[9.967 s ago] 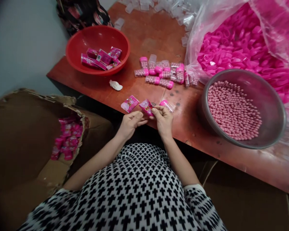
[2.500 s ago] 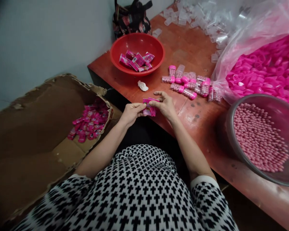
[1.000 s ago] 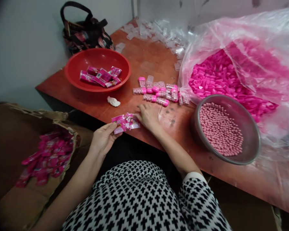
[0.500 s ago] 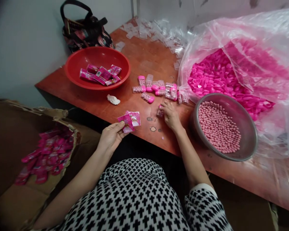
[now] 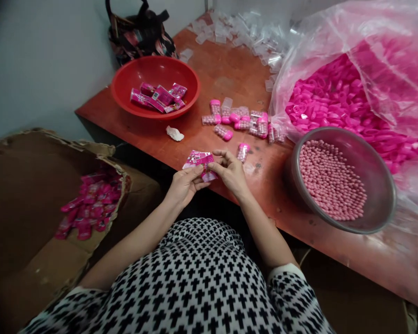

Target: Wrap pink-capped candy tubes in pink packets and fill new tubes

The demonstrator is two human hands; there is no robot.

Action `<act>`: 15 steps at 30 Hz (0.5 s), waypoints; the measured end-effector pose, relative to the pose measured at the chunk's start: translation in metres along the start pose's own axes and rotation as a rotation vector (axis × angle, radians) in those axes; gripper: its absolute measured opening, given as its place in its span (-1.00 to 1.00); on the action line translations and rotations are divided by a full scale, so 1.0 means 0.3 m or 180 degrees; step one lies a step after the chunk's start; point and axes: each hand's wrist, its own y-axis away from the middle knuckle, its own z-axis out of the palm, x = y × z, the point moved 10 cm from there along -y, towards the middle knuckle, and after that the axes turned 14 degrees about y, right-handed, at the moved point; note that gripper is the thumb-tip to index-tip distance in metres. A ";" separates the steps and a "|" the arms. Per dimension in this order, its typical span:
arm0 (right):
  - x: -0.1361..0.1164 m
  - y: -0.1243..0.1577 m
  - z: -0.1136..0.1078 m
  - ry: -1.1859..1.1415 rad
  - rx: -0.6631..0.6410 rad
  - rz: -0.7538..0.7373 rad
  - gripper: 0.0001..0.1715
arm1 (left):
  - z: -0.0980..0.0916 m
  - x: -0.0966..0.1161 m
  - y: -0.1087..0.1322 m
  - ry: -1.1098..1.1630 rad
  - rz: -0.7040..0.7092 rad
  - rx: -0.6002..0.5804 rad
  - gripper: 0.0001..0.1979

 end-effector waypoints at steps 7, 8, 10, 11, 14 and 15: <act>0.009 0.003 0.013 0.0060 -0.0286 -0.0093 -0.51 | -0.023 -0.027 0.000 -0.0226 -0.0282 -0.0095 -0.65; 0.009 0.002 0.013 0.0114 -0.0294 -0.0131 -0.51 | -0.023 -0.028 0.000 -0.0213 -0.0272 -0.0083 -0.65; 0.008 -0.006 -0.004 0.0449 -0.0201 -0.0190 -0.51 | -0.023 -0.015 0.000 -0.0214 -0.0140 -0.0020 -0.67; 0.004 -0.012 -0.028 0.0795 -0.0038 -0.0220 -0.52 | -0.024 -0.005 0.000 -0.0211 -0.0047 0.0028 -0.67; -0.044 -0.024 -0.156 0.2467 0.0988 -0.0236 -0.52 | -0.033 0.022 -0.004 -0.0124 0.0192 0.0194 -0.68; -0.065 -0.025 -0.196 0.3059 0.1339 -0.0160 -0.49 | -0.038 0.029 -0.006 -0.0069 0.0242 0.0255 -0.68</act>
